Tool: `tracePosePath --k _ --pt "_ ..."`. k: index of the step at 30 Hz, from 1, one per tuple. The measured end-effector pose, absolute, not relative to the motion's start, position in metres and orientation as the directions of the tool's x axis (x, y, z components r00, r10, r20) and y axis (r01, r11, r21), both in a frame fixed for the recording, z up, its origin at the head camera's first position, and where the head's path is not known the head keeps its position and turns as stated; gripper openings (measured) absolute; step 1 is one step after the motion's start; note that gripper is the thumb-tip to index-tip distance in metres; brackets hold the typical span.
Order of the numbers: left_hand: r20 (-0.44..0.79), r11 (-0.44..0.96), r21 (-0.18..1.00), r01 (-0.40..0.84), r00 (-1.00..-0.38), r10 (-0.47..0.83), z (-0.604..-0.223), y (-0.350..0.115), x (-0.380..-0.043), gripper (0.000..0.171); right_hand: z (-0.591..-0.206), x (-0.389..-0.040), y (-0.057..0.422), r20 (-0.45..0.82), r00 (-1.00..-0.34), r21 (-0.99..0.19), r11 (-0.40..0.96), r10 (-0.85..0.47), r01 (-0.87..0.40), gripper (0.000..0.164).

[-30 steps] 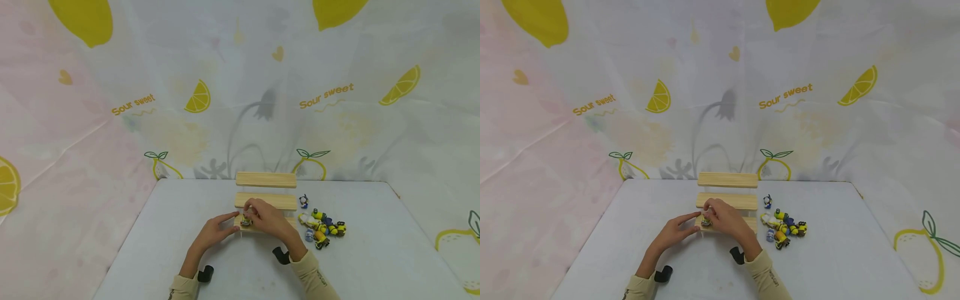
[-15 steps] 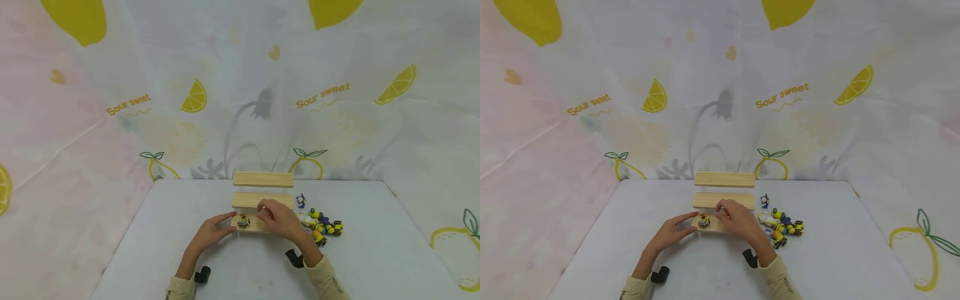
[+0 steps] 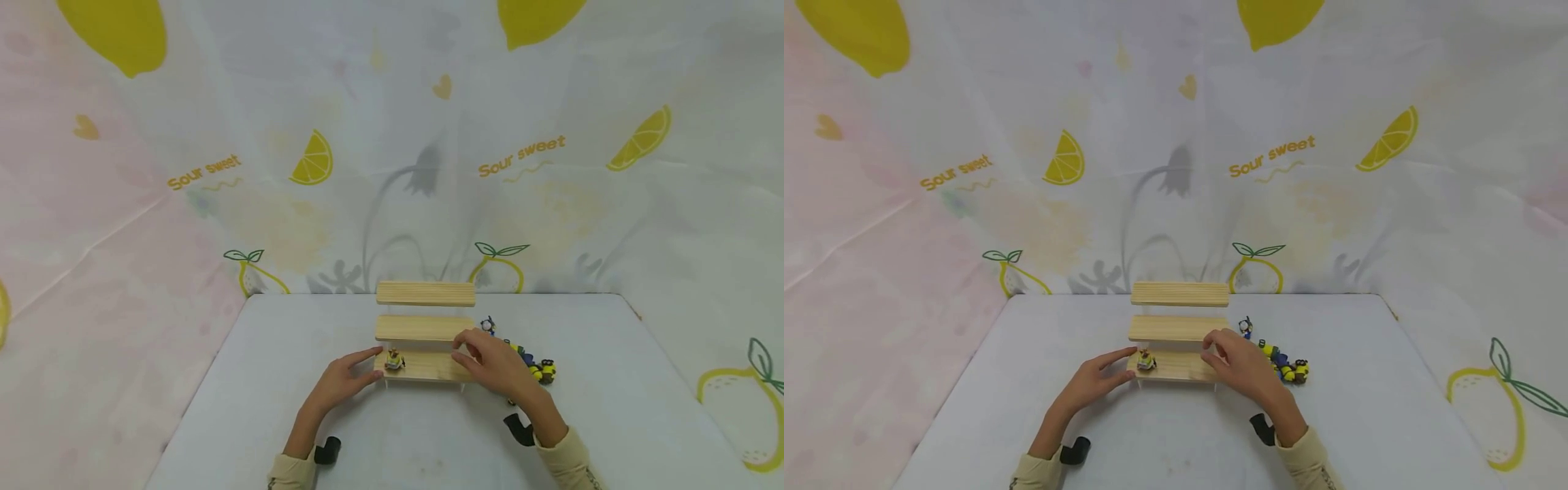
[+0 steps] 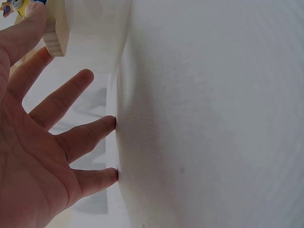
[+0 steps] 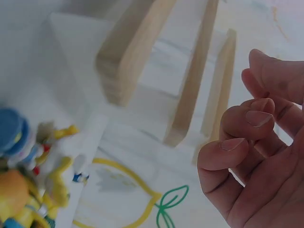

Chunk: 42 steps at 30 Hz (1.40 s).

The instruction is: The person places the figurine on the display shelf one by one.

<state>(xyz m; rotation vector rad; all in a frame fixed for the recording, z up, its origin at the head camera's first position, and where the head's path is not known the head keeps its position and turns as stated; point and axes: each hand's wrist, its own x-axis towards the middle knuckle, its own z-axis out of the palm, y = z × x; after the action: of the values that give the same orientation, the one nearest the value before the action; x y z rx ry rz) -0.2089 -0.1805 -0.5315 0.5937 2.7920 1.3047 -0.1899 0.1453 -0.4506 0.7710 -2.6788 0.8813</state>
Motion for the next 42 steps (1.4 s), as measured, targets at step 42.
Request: tracePosePath --k 42 --pt "0.157 0.584 0.734 0.347 -0.923 0.351 -0.531 -0.181 -0.208 0.054 -0.481 -0.192 0.281 0.131 -0.976 -0.474 0.854 -0.173 -0.215 0.022"
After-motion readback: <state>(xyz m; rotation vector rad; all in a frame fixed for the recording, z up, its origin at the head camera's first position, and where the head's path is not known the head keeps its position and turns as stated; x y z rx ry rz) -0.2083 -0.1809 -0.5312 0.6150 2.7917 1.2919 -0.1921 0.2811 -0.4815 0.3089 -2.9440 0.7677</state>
